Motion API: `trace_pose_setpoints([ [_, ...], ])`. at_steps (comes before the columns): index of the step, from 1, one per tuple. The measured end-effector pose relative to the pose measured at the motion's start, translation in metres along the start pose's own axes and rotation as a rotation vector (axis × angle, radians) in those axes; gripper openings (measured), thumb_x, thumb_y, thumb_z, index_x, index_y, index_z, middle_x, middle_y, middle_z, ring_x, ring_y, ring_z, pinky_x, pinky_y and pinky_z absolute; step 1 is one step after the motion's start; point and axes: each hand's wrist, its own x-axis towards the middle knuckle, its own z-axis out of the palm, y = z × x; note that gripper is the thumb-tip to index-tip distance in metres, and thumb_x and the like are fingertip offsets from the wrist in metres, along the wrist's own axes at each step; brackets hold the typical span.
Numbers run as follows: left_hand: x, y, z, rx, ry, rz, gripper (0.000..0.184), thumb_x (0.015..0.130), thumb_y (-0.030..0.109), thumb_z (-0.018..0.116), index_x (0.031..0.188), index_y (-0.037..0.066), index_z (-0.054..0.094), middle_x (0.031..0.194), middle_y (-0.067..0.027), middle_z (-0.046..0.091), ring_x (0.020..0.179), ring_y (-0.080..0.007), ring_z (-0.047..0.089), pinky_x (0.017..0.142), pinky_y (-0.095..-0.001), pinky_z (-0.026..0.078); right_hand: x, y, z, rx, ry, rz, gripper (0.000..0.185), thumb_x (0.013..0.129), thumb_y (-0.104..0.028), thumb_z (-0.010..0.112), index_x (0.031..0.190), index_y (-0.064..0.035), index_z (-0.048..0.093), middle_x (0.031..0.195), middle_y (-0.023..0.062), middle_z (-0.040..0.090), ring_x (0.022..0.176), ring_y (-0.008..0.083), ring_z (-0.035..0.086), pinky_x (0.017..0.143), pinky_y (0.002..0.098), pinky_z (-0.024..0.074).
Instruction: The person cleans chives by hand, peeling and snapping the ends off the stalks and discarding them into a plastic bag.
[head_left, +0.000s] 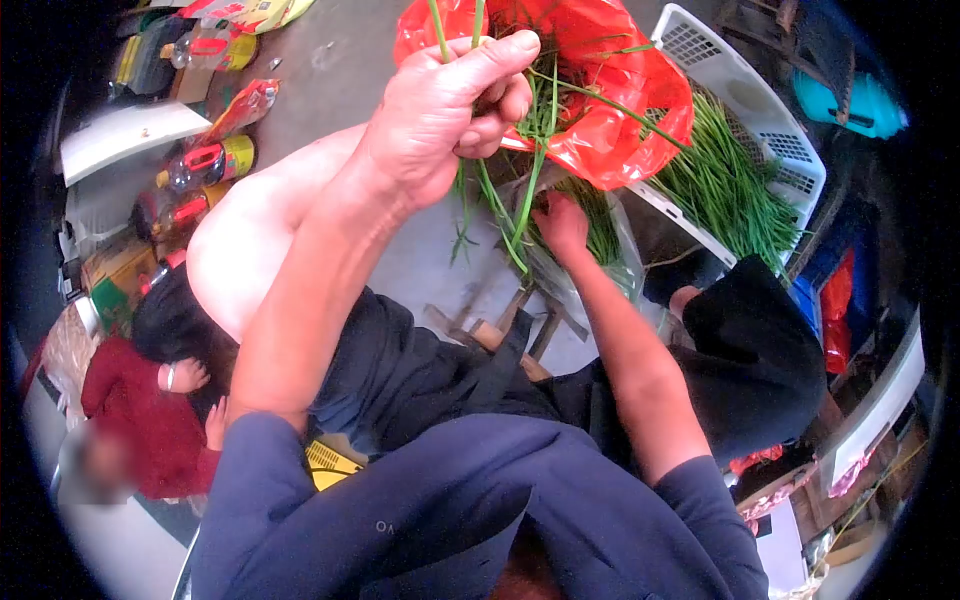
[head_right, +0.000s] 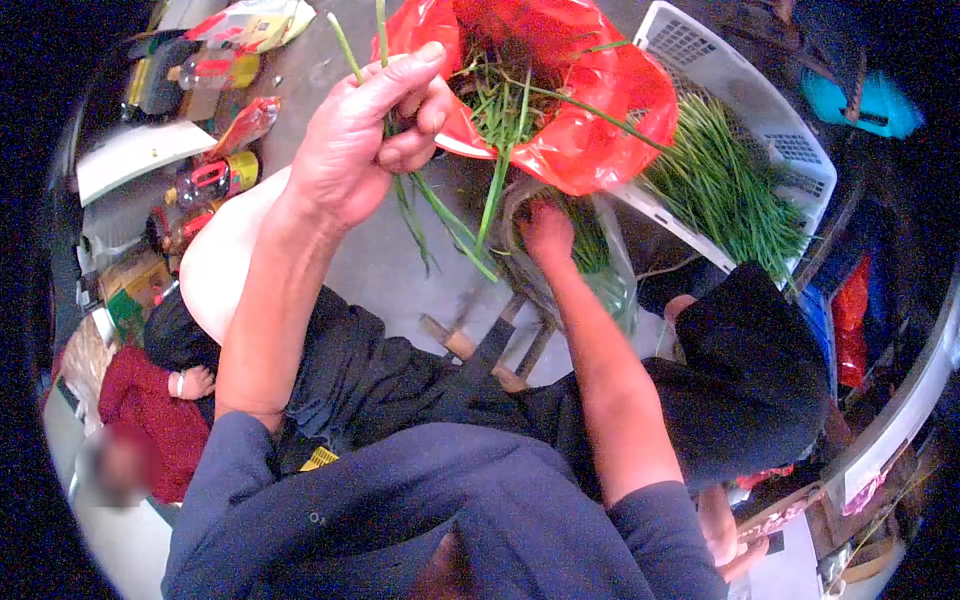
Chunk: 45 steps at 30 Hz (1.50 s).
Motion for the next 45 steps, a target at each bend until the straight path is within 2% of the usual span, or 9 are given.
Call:
trace_pose_setpoints([
  [8, 0.004, 0.000, -0.005, 0.000, 0.053, 0.030, 0.032, 0.090, 0.031, 0.060, 0.067, 0.010, 0.054, 0.062, 0.0004, 0.054, 0.041, -0.0035, 0.035, 0.040, -0.0195, 0.022, 0.013, 0.009, 0.017, -0.052, 0.140, -0.080, 0.019, 0.073, -0.023, 0.065, 0.080, -0.0057, 0.061, 0.084, 0.0160, 0.063, 0.075, 0.0366, 0.063, 0.064, 0.0471, 0.0506],
  [11, 0.003, 0.002, -0.005, 0.011, 0.043, 0.048, 0.032, 0.090, 0.030, 0.060, 0.066, 0.011, 0.050, 0.064, -0.0005, 0.056, 0.041, -0.0035, 0.034, 0.040, -0.0192, 0.022, 0.016, 0.017, 0.006, -0.037, 0.184, -0.065, 0.016, 0.073, -0.020, 0.064, 0.079, -0.0053, 0.061, 0.078, 0.0154, 0.064, 0.069, 0.0316, 0.064, 0.060, 0.0430, 0.0507],
  [16, 0.000, -0.001, -0.003, 0.057, 0.002, 0.108, 0.031, 0.089, 0.030, 0.061, 0.067, 0.012, 0.050, 0.066, -0.0012, 0.057, 0.042, -0.0032, 0.034, 0.040, -0.0193, 0.024, 0.011, 0.037, -0.036, 0.540, -0.231, 0.142, 0.011, 0.075, -0.011, 0.061, 0.081, -0.0023, 0.062, 0.065, 0.0052, 0.059, 0.057, 0.0129, 0.057, 0.053, 0.0284, 0.0465],
  [20, 0.001, -0.010, -0.004, 0.082, -0.055, 0.115, 0.028, 0.089, 0.029, 0.062, 0.070, 0.011, 0.054, 0.065, 0.0007, 0.057, 0.042, -0.0027, 0.034, 0.040, -0.0194, 0.023, 0.000, 0.019, -0.099, 0.813, -0.445, 0.143, 0.015, 0.072, -0.011, 0.066, 0.082, -0.0005, 0.063, 0.063, 0.0011, 0.058, 0.053, 0.0102, 0.052, 0.050, 0.0253, 0.0438],
  [23, 0.003, -0.018, -0.004, 0.120, -0.139, 0.105, 0.024, 0.089, 0.029, 0.062, 0.074, 0.010, 0.057, 0.063, 0.0028, 0.056, 0.042, -0.0022, 0.034, 0.039, -0.0200, 0.023, -0.022, -0.021, -0.151, 0.983, -0.427, 0.191, 0.011, 0.075, -0.008, 0.063, 0.084, -0.0034, 0.064, 0.067, -0.0002, 0.058, 0.055, 0.0086, 0.052, 0.051, 0.0239, 0.0432],
  [24, 0.004, -0.021, -0.004, 0.149, -0.146, 0.086, 0.023, 0.088, 0.028, 0.062, 0.075, 0.010, 0.058, 0.063, 0.0035, 0.056, 0.042, -0.0021, 0.033, 0.039, -0.0201, 0.022, -0.025, -0.025, -0.167, 0.962, -0.497, 0.087, 0.010, 0.078, -0.009, 0.062, 0.087, -0.0047, 0.063, 0.071, -0.0012, 0.059, 0.057, 0.0071, 0.052, 0.055, 0.0220, 0.0438],
  [28, 0.003, -0.034, 0.004, 0.233, -0.183, 0.007, 0.013, 0.086, 0.021, 0.062, 0.080, 0.010, 0.058, 0.069, 0.0017, 0.062, 0.043, -0.0015, 0.035, 0.038, -0.0194, 0.024, -0.047, -0.054, -0.212, 1.093, -0.394, 0.077, 0.014, 0.081, -0.008, 0.065, 0.094, -0.0043, 0.062, 0.085, 0.0041, 0.066, 0.065, 0.0085, 0.058, 0.063, 0.0220, 0.0491],
  [34, -0.002, -0.051, 0.013, 0.370, -0.392, -0.134, 0.016, 0.082, 0.020, 0.065, 0.090, 0.007, 0.062, 0.080, -0.0032, 0.068, 0.045, -0.0009, 0.039, 0.040, -0.0169, 0.028, -0.058, -0.074, -0.240, 1.277, -0.236, 0.003, 0.010, 0.083, -0.010, 0.064, 0.091, -0.0045, 0.062, 0.080, 0.0034, 0.064, 0.064, 0.0085, 0.057, 0.061, 0.0226, 0.0485],
  [45, -0.004, -0.077, 0.028, 0.327, -0.379, -0.192, 0.020, 0.078, 0.019, 0.072, 0.088, 0.006, 0.061, 0.069, 0.0001, 0.061, 0.047, -0.0034, 0.042, 0.043, -0.0187, 0.028, -0.057, -0.072, -0.233, 1.278, -0.118, 0.012, 0.013, 0.081, -0.013, 0.069, 0.088, -0.0041, 0.063, 0.075, 0.0011, 0.062, 0.063, 0.0084, 0.057, 0.059, 0.0214, 0.0467],
])
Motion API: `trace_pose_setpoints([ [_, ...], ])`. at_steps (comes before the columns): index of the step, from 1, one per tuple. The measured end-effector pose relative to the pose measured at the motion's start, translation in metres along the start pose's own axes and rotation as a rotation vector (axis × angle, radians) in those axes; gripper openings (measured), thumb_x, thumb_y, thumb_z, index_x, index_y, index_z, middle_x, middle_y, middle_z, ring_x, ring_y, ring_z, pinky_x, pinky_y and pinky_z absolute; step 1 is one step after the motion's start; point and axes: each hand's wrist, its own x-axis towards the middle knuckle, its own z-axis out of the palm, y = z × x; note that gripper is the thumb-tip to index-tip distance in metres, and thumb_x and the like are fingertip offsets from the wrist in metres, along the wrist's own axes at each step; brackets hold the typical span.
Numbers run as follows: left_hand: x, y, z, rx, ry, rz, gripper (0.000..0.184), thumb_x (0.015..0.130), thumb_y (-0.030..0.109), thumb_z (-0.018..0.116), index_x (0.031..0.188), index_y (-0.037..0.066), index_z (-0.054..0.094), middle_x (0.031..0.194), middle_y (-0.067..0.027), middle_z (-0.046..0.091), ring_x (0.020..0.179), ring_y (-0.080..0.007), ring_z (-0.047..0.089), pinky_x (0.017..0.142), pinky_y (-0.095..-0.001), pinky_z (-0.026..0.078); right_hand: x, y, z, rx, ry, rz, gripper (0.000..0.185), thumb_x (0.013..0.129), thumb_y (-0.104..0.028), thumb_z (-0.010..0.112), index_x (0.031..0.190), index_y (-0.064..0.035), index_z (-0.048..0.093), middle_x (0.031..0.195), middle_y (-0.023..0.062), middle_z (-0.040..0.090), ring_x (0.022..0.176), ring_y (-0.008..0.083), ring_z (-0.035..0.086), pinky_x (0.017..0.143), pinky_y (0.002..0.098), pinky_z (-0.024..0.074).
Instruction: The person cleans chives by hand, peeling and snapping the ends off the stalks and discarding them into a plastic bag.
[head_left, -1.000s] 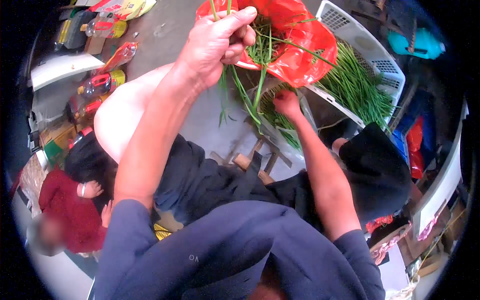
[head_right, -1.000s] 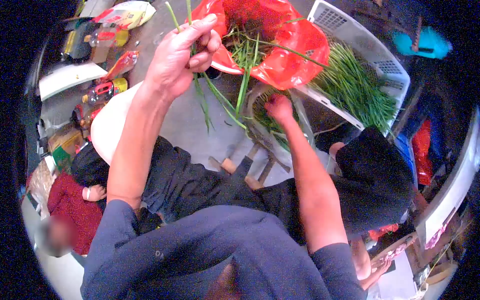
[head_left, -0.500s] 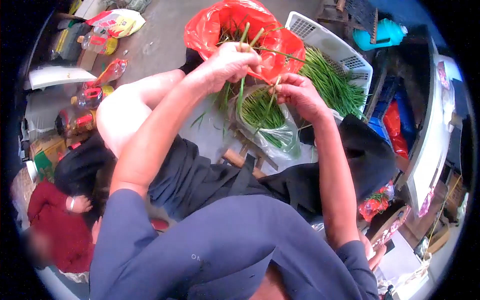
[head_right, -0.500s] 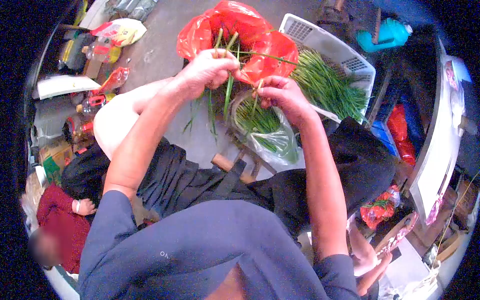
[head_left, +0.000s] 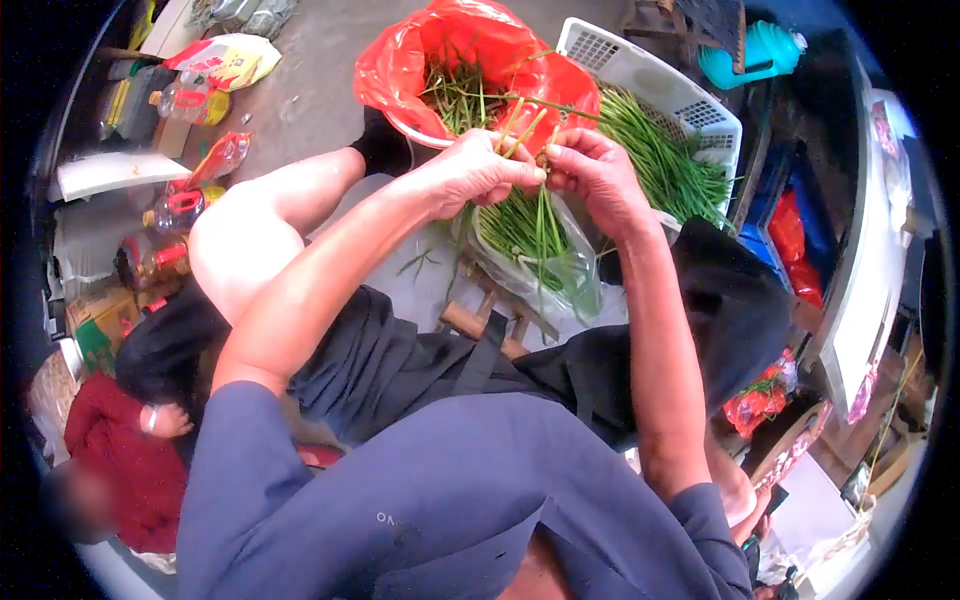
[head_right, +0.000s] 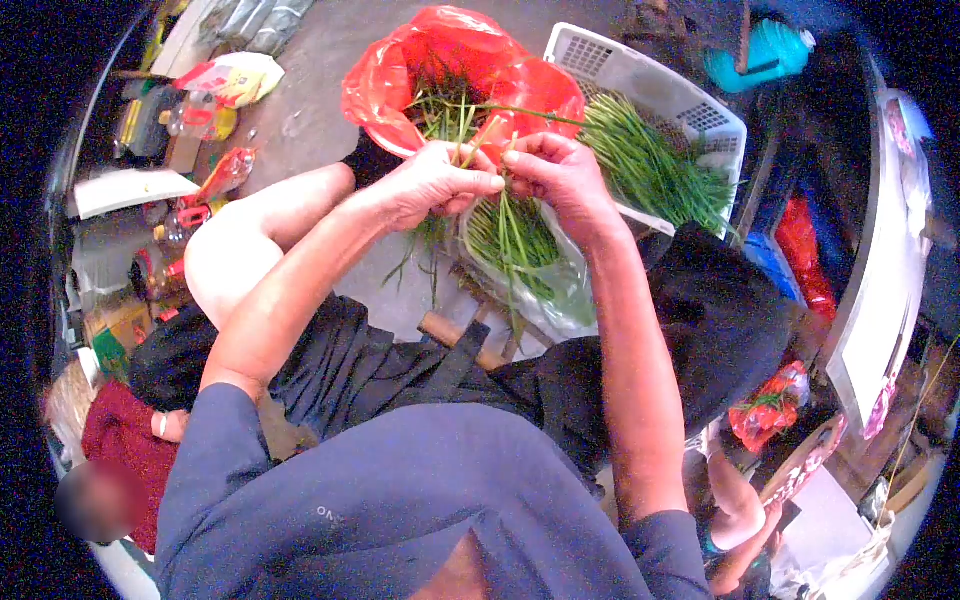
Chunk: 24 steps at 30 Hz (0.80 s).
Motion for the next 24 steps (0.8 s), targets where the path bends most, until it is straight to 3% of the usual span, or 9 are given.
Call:
trace_pose_setpoints([
  [5, 0.000, -0.002, 0.003, -0.015, 0.038, -0.021, 0.017, 0.078, 0.017, 0.071, 0.084, 0.007, 0.060, 0.069, -0.0014, 0.062, 0.046, -0.0039, 0.042, 0.042, -0.0187, 0.027, 0.001, 0.004, 0.003, -0.045, 0.036, -0.047, 0.014, 0.082, -0.014, 0.069, 0.088, -0.0030, 0.063, 0.074, 0.0016, 0.062, 0.061, 0.0086, 0.057, 0.058, 0.0221, 0.0470],
  [12, 0.001, -0.004, -0.002, -0.164, -0.092, -0.091, 0.011, 0.080, 0.014, 0.067, 0.084, 0.007, 0.059, 0.076, -0.0067, 0.066, 0.045, -0.0034, 0.041, 0.040, -0.0177, 0.027, 0.001, 0.010, 0.002, -0.173, 0.077, -0.088, 0.019, 0.089, -0.019, 0.061, 0.091, 0.0001, 0.063, 0.075, 0.0036, 0.063, 0.061, 0.0092, 0.057, 0.058, 0.0231, 0.0480],
  [19, 0.000, -0.003, -0.002, -0.175, -0.066, -0.128, 0.011, 0.080, 0.014, 0.066, 0.085, 0.007, 0.059, 0.077, -0.0061, 0.066, 0.044, -0.0032, 0.042, 0.040, -0.0175, 0.027, -0.003, 0.003, 0.000, -0.195, 0.089, -0.004, 0.023, 0.091, -0.025, 0.059, 0.095, -0.0017, 0.063, 0.082, 0.0021, 0.064, 0.066, 0.0063, 0.056, 0.064, 0.0219, 0.0479],
  [22, 0.001, -0.005, -0.003, -0.160, -0.027, -0.100, 0.010, 0.080, 0.014, 0.067, 0.083, 0.007, 0.060, 0.077, -0.0056, 0.066, 0.044, -0.0031, 0.042, 0.040, -0.0176, 0.027, -0.003, 0.005, 0.007, -0.189, 0.049, -0.020, 0.022, 0.090, -0.024, 0.060, 0.092, -0.0017, 0.064, 0.078, 0.0018, 0.064, 0.064, 0.0067, 0.056, 0.061, 0.0215, 0.0467],
  [24, 0.003, -0.007, -0.004, -0.160, -0.026, -0.087, 0.010, 0.080, 0.014, 0.067, 0.082, 0.007, 0.060, 0.076, -0.0054, 0.066, 0.044, -0.0031, 0.041, 0.040, -0.0177, 0.027, -0.001, 0.010, 0.010, -0.351, 0.005, -0.083, 0.021, 0.090, -0.023, 0.061, 0.088, -0.0019, 0.064, 0.072, 0.0010, 0.062, 0.060, 0.0070, 0.055, 0.058, 0.0212, 0.0451],
])
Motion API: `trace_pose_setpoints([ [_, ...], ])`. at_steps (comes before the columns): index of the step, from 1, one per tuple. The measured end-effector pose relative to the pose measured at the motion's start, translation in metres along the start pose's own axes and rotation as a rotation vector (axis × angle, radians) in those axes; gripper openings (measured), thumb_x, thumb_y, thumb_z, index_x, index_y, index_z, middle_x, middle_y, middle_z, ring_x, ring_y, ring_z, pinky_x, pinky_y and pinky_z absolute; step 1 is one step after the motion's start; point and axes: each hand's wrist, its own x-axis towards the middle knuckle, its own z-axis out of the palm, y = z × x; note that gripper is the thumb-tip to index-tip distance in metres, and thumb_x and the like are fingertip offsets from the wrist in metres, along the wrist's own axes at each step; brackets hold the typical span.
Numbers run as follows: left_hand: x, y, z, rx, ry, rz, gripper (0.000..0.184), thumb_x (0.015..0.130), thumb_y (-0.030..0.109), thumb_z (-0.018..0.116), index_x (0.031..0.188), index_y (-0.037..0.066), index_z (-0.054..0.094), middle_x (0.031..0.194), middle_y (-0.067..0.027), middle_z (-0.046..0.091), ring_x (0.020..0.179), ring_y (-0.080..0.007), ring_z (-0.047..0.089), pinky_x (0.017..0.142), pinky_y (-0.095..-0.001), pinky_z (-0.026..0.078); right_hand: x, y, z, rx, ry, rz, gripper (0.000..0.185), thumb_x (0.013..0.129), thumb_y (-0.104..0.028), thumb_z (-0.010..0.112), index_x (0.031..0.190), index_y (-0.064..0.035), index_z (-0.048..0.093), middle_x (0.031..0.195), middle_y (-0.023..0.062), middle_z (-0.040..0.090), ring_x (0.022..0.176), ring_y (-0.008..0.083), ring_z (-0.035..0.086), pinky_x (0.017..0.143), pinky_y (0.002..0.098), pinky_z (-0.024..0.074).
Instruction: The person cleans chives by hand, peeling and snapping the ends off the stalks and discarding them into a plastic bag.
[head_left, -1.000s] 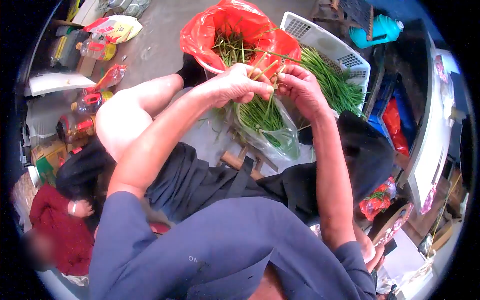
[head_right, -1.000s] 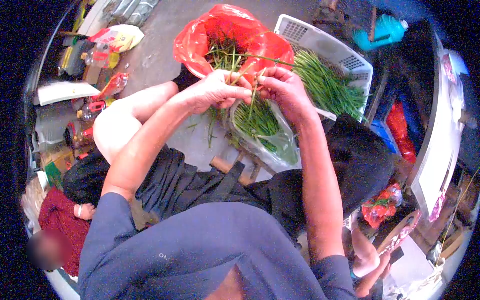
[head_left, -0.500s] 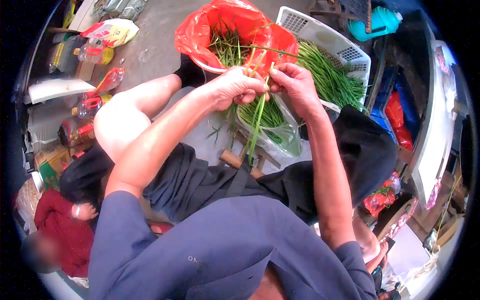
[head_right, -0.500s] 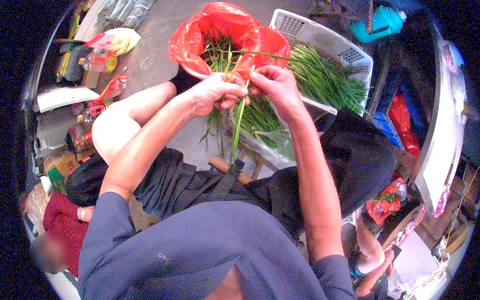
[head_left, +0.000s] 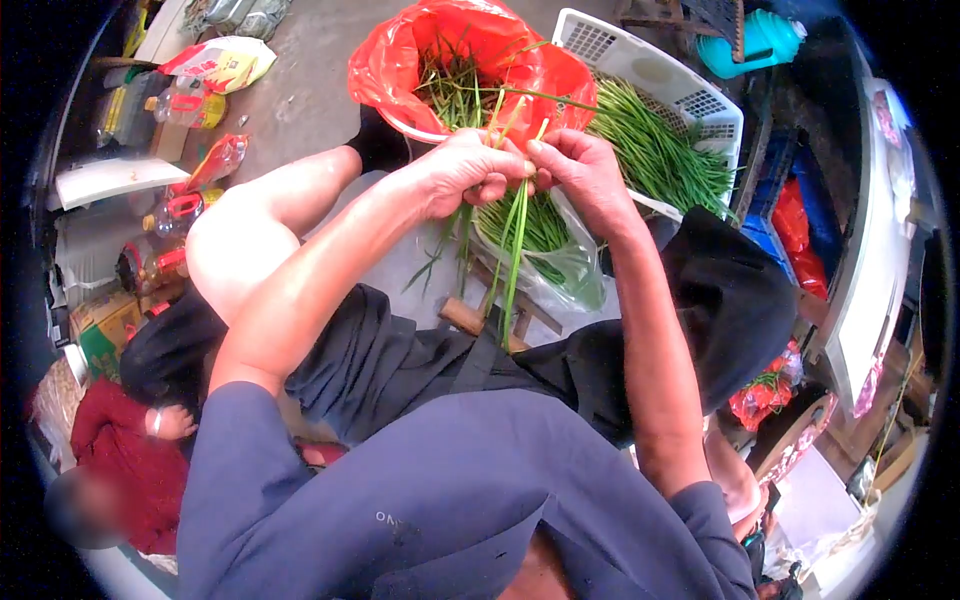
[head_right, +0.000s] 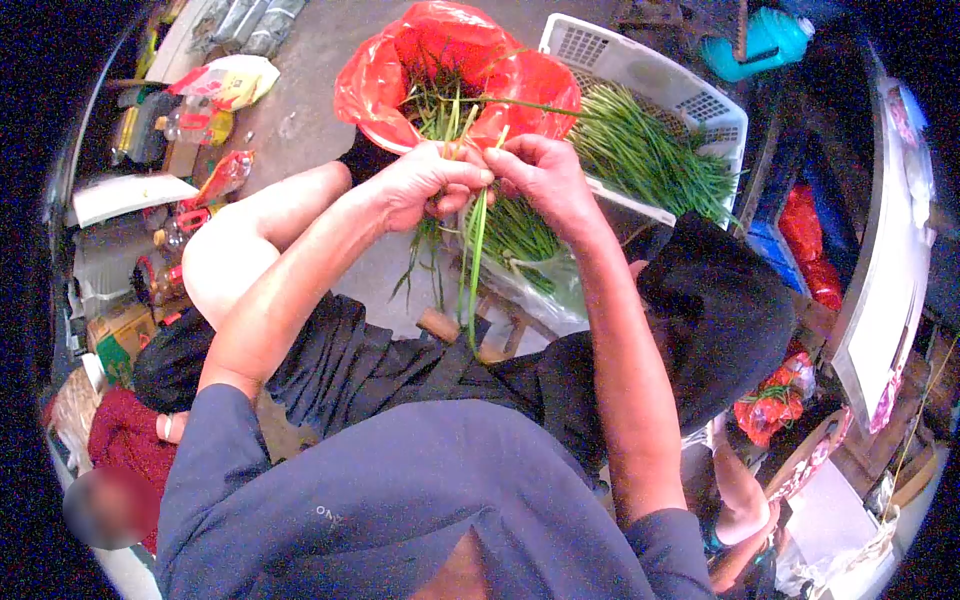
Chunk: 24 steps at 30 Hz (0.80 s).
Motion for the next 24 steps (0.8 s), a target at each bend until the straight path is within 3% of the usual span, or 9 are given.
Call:
trace_pose_setpoints([
  [8, 0.003, 0.000, -0.002, 0.085, 0.075, 0.044, 0.011, 0.078, 0.014, 0.068, 0.078, 0.006, 0.061, 0.068, -0.0030, 0.063, 0.044, -0.0034, 0.041, 0.040, -0.0189, 0.027, 0.006, 0.014, -0.001, -0.029, 0.047, -0.094, 0.025, 0.089, -0.024, 0.061, 0.076, -0.0022, 0.062, 0.064, -0.0007, 0.057, 0.057, 0.0072, 0.052, 0.051, 0.0249, 0.0411],
  [11, 0.001, 0.002, -0.001, 0.192, 0.102, 0.059, 0.011, 0.075, 0.013, 0.068, 0.075, 0.006, 0.060, 0.063, 0.0000, 0.058, 0.045, -0.0039, 0.042, 0.042, -0.0197, 0.029, 0.004, 0.009, 0.001, -0.108, 0.062, -0.096, 0.023, 0.089, -0.021, 0.059, 0.074, -0.0038, 0.058, 0.063, -0.0004, 0.056, 0.055, 0.0073, 0.051, 0.052, 0.0214, 0.0393],
  [14, -0.002, 0.005, 0.005, 0.349, 0.197, 0.152, 0.011, 0.072, 0.012, 0.068, 0.072, 0.006, 0.058, 0.060, 0.0022, 0.053, 0.047, -0.0044, 0.043, 0.043, -0.0202, 0.030, 0.004, 0.004, 0.002, -0.172, 0.084, -0.054, 0.024, 0.086, -0.024, 0.061, 0.073, -0.0033, 0.062, 0.060, 0.0000, 0.055, 0.052, 0.0082, 0.050, 0.048, 0.0259, 0.0396],
  [19, 0.000, 0.002, 0.000, 0.466, 0.298, 0.263, 0.012, 0.070, 0.012, 0.069, 0.072, 0.007, 0.058, 0.061, 0.0030, 0.053, 0.049, -0.0046, 0.043, 0.044, -0.0207, 0.031, 0.007, 0.005, -0.003, 0.223, 0.124, 0.087, 0.020, 0.084, -0.021, 0.062, 0.072, -0.0043, 0.061, 0.061, 0.0024, 0.058, 0.050, 0.0102, 0.052, 0.049, 0.0248, 0.0438],
  [24, -0.004, 0.009, 0.000, 0.343, 0.236, 0.191, 0.013, 0.072, 0.012, 0.070, 0.076, 0.007, 0.058, 0.063, 0.0043, 0.053, 0.050, -0.0038, 0.043, 0.044, -0.0197, 0.031, 0.011, 0.004, -0.007, 0.411, 0.117, 0.107, 0.017, 0.086, -0.018, 0.060, 0.080, -0.0026, 0.060, 0.066, 0.0028, 0.058, 0.050, 0.0088, 0.051, 0.052, 0.0238, 0.0476],
])
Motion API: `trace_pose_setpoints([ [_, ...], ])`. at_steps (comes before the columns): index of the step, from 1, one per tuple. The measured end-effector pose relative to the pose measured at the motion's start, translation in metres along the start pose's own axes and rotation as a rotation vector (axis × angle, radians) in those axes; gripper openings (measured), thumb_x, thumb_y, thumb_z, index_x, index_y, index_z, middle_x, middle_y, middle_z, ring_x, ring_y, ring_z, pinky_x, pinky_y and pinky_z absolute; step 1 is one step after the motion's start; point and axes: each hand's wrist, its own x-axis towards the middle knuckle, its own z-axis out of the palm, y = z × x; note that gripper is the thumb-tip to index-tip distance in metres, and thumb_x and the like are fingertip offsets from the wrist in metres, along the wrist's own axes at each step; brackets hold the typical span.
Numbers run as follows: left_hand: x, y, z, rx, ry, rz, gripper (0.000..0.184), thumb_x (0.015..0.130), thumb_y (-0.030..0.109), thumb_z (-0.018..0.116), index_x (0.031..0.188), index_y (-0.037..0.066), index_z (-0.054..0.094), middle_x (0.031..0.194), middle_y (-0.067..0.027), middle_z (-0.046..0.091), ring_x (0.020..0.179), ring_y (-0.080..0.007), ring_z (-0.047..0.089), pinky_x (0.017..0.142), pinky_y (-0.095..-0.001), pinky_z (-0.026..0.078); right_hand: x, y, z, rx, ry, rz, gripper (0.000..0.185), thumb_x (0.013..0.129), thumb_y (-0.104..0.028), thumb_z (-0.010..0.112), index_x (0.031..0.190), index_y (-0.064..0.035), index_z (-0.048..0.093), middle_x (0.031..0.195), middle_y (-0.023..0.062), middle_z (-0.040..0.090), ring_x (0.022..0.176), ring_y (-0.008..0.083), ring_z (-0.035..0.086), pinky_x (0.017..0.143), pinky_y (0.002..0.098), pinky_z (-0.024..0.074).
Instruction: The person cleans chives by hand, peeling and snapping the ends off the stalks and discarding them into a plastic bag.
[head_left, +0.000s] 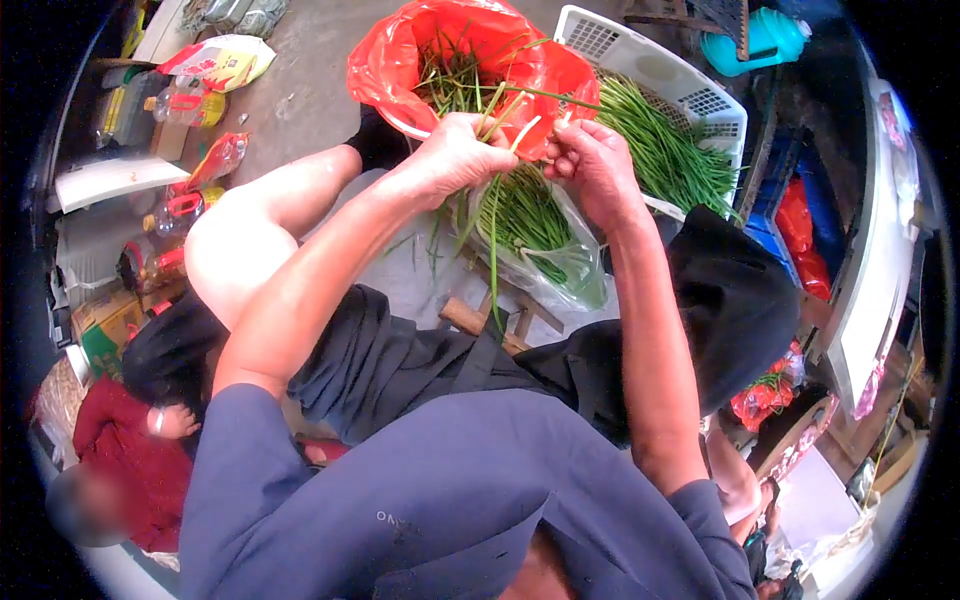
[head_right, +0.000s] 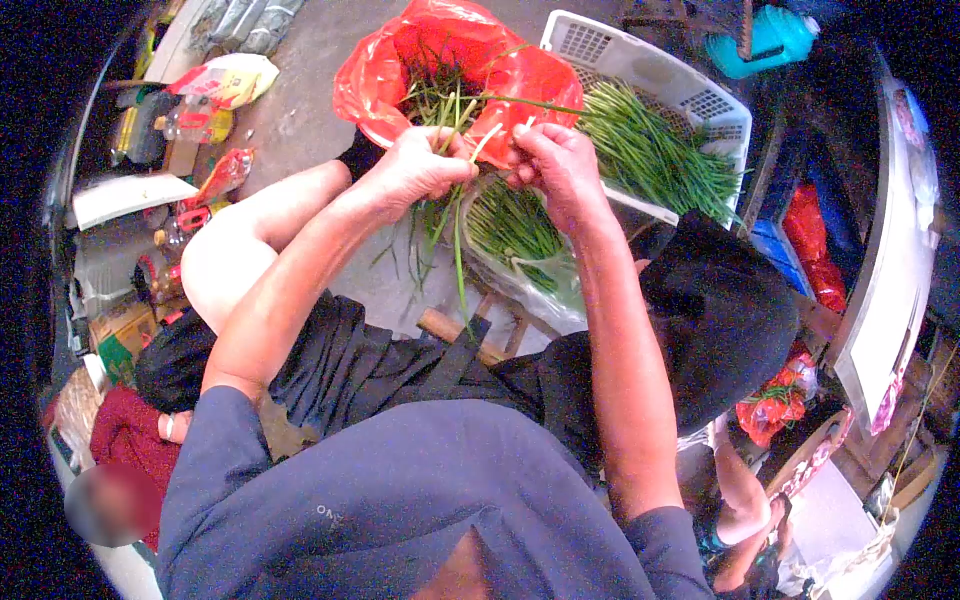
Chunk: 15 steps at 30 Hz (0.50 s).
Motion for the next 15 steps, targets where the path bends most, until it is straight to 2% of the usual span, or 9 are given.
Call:
trace_pose_setpoints([
  [6, 0.000, 0.003, -0.004, -0.143, -0.065, -0.047, 0.014, 0.076, 0.014, 0.072, 0.081, 0.008, 0.061, 0.063, 0.0051, 0.054, 0.049, -0.0029, 0.043, 0.044, -0.0185, 0.030, 0.014, 0.000, 0.009, -0.015, 0.064, -0.128, 0.017, 0.088, -0.013, 0.058, 0.096, 0.0019, 0.063, 0.075, 0.0032, 0.062, 0.057, 0.0083, 0.054, 0.055, 0.0241, 0.0477],
  [9, -0.003, 0.006, -0.004, -0.162, -0.027, -0.051, 0.015, 0.076, 0.015, 0.073, 0.083, 0.008, 0.062, 0.064, 0.0049, 0.055, 0.049, -0.0031, 0.043, 0.045, -0.0188, 0.030, 0.030, -0.012, 0.022, -0.207, 0.050, -0.214, 0.031, 0.089, -0.020, 0.062, 0.112, 0.0003, 0.058, 0.085, 0.0034, 0.064, 0.060, 0.0074, 0.055, 0.059, 0.0230, 0.0487],
  [12, -0.004, 0.008, -0.011, -0.156, 0.026, -0.032, 0.016, 0.076, 0.016, 0.073, 0.084, 0.008, 0.062, 0.064, 0.0048, 0.055, 0.050, -0.0035, 0.044, 0.045, -0.0193, 0.031, 0.041, -0.017, 0.034, -0.218, 0.138, -0.339, 0.033, 0.089, -0.025, 0.062, 0.110, -0.0003, 0.059, 0.085, 0.0029, 0.064, 0.061, 0.0074, 0.056, 0.056, 0.0221, 0.0478],
  [13, -0.003, 0.008, -0.013, -0.154, 0.045, -0.017, 0.016, 0.076, 0.017, 0.073, 0.084, 0.008, 0.062, 0.064, 0.0048, 0.055, 0.050, -0.0037, 0.044, 0.045, -0.0195, 0.031, 0.045, -0.015, 0.033, -0.189, 0.175, -0.342, 0.034, 0.086, -0.031, 0.065, 0.099, 0.0005, 0.063, 0.081, 0.0065, 0.065, 0.064, 0.0127, 0.060, 0.056, 0.0262, 0.0496],
  [14, -0.003, 0.008, -0.015, -0.157, 0.049, -0.017, 0.016, 0.076, 0.017, 0.073, 0.084, 0.008, 0.062, 0.064, 0.0048, 0.055, 0.050, -0.0037, 0.044, 0.045, -0.0195, 0.031, 0.045, -0.013, 0.031, -0.190, 0.171, -0.340, 0.034, 0.086, -0.031, 0.065, 0.099, 0.0005, 0.063, 0.081, 0.0065, 0.065, 0.064, 0.0127, 0.060, 0.056, 0.0262, 0.0496],
  [15, -0.003, 0.009, -0.015, -0.172, 0.054, -0.003, 0.016, 0.076, 0.017, 0.073, 0.084, 0.008, 0.062, 0.064, 0.0046, 0.056, 0.050, -0.0038, 0.044, 0.045, -0.0197, 0.031, 0.042, -0.013, 0.030, -0.209, 0.147, -0.214, 0.035, 0.086, -0.033, 0.065, 0.097, 0.0001, 0.063, 0.079, 0.0058, 0.065, 0.061, 0.0124, 0.060, 0.055, 0.0258, 0.0493],
])
